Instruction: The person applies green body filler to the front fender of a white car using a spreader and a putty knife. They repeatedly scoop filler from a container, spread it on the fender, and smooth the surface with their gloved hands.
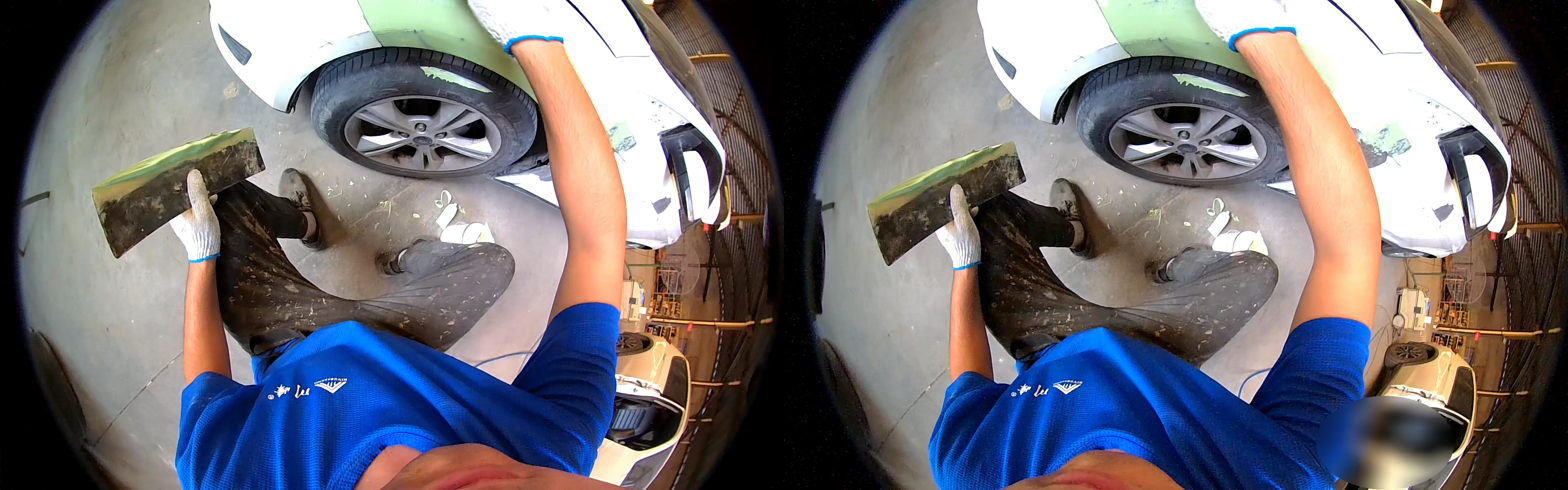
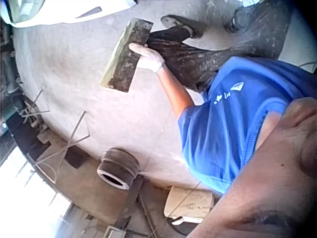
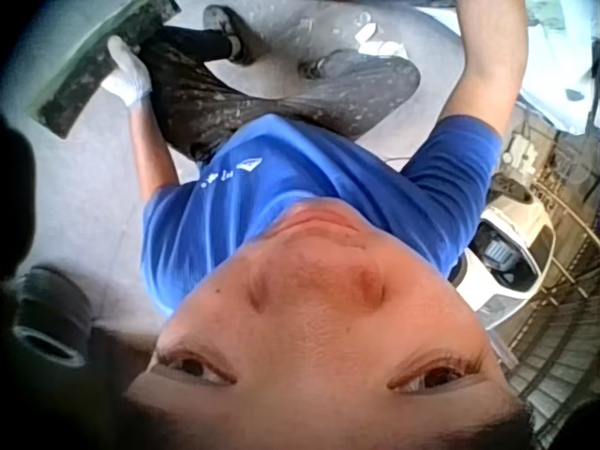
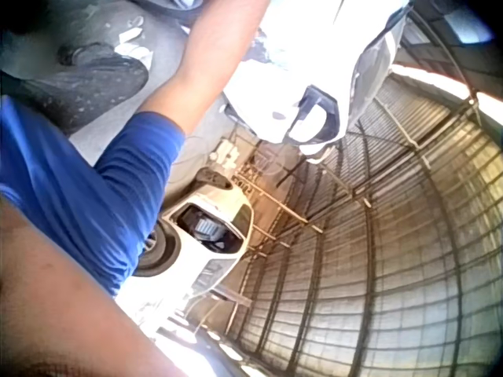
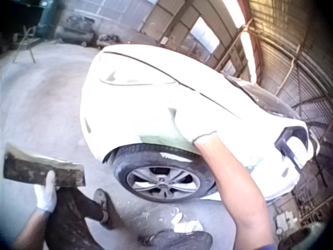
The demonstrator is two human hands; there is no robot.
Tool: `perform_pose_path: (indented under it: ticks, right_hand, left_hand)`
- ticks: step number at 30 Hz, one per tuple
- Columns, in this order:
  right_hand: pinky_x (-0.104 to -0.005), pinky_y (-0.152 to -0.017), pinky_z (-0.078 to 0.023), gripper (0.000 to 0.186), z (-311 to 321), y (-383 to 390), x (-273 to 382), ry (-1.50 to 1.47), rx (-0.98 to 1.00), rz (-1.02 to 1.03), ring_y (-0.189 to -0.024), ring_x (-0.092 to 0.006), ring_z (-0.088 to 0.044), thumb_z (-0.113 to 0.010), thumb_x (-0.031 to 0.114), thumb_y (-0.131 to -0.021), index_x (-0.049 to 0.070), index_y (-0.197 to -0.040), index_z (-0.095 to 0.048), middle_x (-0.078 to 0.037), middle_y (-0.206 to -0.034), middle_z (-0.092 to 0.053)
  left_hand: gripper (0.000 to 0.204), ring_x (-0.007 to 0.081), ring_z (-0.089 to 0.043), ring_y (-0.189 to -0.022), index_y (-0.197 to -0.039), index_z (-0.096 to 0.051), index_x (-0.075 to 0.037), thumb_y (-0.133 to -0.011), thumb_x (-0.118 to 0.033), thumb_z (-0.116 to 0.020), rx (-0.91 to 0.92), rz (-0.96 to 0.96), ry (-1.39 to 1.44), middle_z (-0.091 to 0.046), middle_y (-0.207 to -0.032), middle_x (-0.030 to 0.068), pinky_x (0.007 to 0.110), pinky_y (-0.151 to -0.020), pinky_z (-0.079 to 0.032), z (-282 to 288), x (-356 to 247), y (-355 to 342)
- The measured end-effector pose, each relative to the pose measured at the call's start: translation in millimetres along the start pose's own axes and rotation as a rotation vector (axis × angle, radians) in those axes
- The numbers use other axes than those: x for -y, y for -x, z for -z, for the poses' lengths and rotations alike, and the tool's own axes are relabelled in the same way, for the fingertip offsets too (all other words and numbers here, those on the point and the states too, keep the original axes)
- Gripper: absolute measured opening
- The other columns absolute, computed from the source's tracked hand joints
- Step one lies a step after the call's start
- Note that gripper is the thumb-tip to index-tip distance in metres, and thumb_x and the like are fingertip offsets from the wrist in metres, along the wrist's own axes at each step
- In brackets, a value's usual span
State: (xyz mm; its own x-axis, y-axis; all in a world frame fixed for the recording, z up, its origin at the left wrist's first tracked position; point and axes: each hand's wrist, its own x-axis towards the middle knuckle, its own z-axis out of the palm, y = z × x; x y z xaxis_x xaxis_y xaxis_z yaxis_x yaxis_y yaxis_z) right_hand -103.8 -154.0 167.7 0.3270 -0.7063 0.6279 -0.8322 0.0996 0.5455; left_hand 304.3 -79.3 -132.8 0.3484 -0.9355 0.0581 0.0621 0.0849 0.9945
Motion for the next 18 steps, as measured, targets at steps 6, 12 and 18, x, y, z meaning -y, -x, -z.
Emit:
perform_pose_path:
  ticks: [6,12,18]
  right_hand:
    - [-0.0440,-0.095,-0.051,0.038,-6.4,5.3,6.5,-0.050,-0.011,0.012,-0.103,-0.0333,-0.066,-0.061,0.019,-0.092,0.002,-0.126,-0.065,-0.021,-0.111,-0.068]
    - [-0.0430,-0.094,-0.051,0.038,25.0,33.0,-14.3,-0.120,-0.066,-0.030,-0.101,-0.0328,-0.066,-0.061,0.019,-0.092,0.001,-0.126,-0.065,-0.021,-0.109,-0.068]
    - [-0.0356,-0.086,-0.053,0.036,73.4,147.6,-27.6,-0.724,0.347,-0.426,-0.090,-0.0205,-0.066,-0.060,0.013,-0.091,-0.002,-0.123,-0.065,-0.015,-0.098,-0.071]
  left_hand:
    - [0.042,0.0110,-0.062,-0.084,-0.126,-0.062,-0.002,-0.098,-0.031,-0.072,-0.014,-0.018,-0.022,-0.067,-0.112,0.0057,0.029,-0.065,-0.058,3.6,-5.8,1.6]
    - [0.044,0.0114,-0.063,-0.085,-0.128,-0.061,-0.001,-0.098,-0.032,-0.072,-0.009,-0.046,-0.031,-0.066,-0.112,0.0065,0.029,-0.065,-0.058,0.4,-4.9,1.0]
    - [0.044,0.0121,-0.065,-0.088,-0.129,-0.060,-0.001,-0.099,-0.032,-0.070,-0.003,-0.021,-0.054,-0.066,-0.114,0.0076,0.028,-0.064,-0.058,0.0,-2.5,0.6]
